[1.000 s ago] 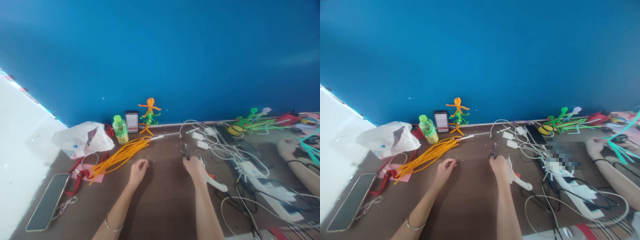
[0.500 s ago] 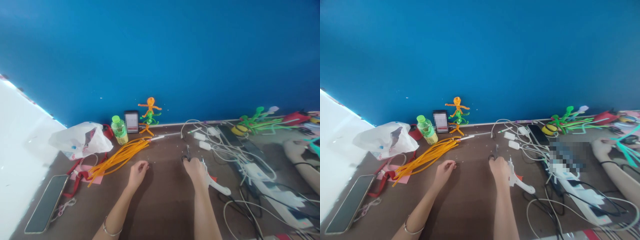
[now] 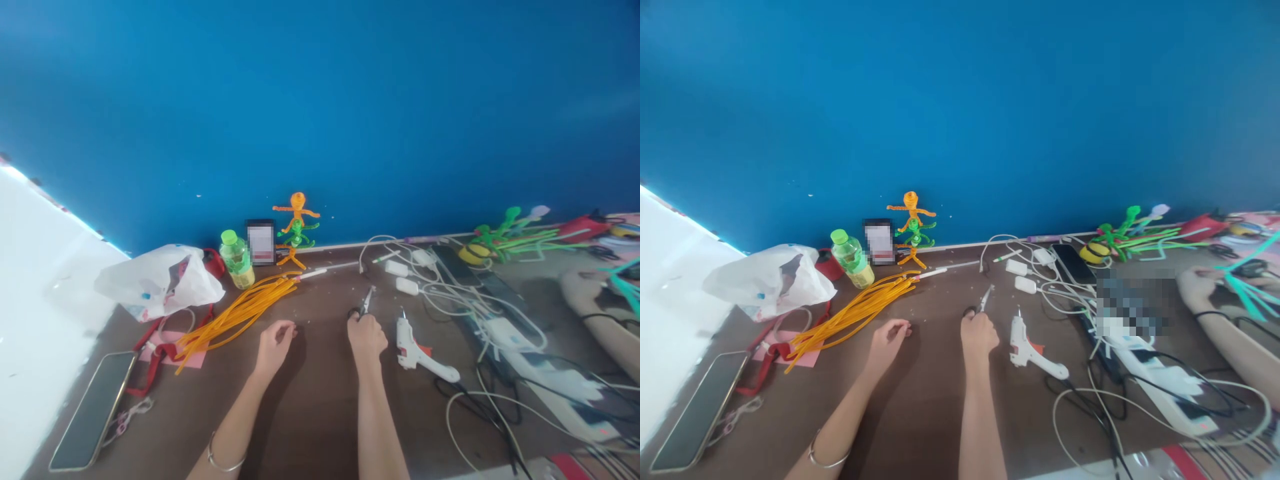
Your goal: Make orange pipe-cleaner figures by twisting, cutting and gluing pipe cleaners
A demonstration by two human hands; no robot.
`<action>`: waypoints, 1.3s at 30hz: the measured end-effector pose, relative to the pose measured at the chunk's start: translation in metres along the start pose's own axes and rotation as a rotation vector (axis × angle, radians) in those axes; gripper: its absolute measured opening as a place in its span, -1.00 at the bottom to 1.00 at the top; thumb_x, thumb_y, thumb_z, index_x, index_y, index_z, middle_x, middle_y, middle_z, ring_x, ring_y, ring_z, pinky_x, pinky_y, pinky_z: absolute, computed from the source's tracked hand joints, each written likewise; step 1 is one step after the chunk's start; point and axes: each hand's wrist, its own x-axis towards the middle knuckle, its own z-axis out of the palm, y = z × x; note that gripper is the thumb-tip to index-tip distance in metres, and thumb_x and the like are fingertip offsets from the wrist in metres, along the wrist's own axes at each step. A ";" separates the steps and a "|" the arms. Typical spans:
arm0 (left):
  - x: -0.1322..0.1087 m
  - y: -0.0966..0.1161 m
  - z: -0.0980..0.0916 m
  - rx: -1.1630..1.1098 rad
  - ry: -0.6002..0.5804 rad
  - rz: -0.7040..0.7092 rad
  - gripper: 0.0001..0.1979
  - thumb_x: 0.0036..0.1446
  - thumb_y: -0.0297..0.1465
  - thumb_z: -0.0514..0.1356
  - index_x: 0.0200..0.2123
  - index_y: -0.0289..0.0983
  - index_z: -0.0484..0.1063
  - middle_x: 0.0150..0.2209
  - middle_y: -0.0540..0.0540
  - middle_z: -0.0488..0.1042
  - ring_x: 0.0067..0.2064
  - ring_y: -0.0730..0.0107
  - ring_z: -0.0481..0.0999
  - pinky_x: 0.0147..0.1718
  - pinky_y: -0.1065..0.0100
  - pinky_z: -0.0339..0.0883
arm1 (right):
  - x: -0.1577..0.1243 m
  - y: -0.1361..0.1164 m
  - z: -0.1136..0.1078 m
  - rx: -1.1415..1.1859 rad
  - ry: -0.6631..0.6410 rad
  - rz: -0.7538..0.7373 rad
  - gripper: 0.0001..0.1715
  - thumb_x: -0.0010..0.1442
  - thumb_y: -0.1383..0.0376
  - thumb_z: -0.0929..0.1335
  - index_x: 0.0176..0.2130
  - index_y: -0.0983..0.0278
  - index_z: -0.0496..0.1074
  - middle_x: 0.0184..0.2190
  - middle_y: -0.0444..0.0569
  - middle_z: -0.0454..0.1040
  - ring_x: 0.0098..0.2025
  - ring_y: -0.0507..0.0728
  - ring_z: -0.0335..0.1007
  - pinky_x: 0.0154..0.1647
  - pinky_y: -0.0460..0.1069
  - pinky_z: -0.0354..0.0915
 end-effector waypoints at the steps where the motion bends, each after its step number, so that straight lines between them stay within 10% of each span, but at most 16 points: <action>1: 0.000 -0.001 0.000 -0.008 -0.001 -0.005 -0.78 0.03 -0.25 0.12 -0.36 -0.29 0.41 -0.37 -0.12 0.53 -0.31 0.30 0.54 -0.28 0.33 0.42 | 0.000 0.000 0.003 0.006 0.006 0.008 -0.53 0.16 0.19 0.12 -0.21 0.45 0.42 -0.23 0.30 0.46 -0.14 0.32 0.40 -0.16 0.13 0.25; 39: 0.010 -0.010 -0.009 -0.237 -0.011 -0.043 -0.71 -0.04 -0.23 0.20 -0.35 -0.35 0.42 -0.37 -0.16 0.52 -0.34 0.29 0.54 -0.26 0.28 0.42 | 0.014 -0.016 0.026 0.120 0.189 0.110 -0.54 0.16 0.18 0.14 -0.23 0.45 0.43 -0.26 0.32 0.46 -0.15 0.32 0.40 -0.17 0.13 0.24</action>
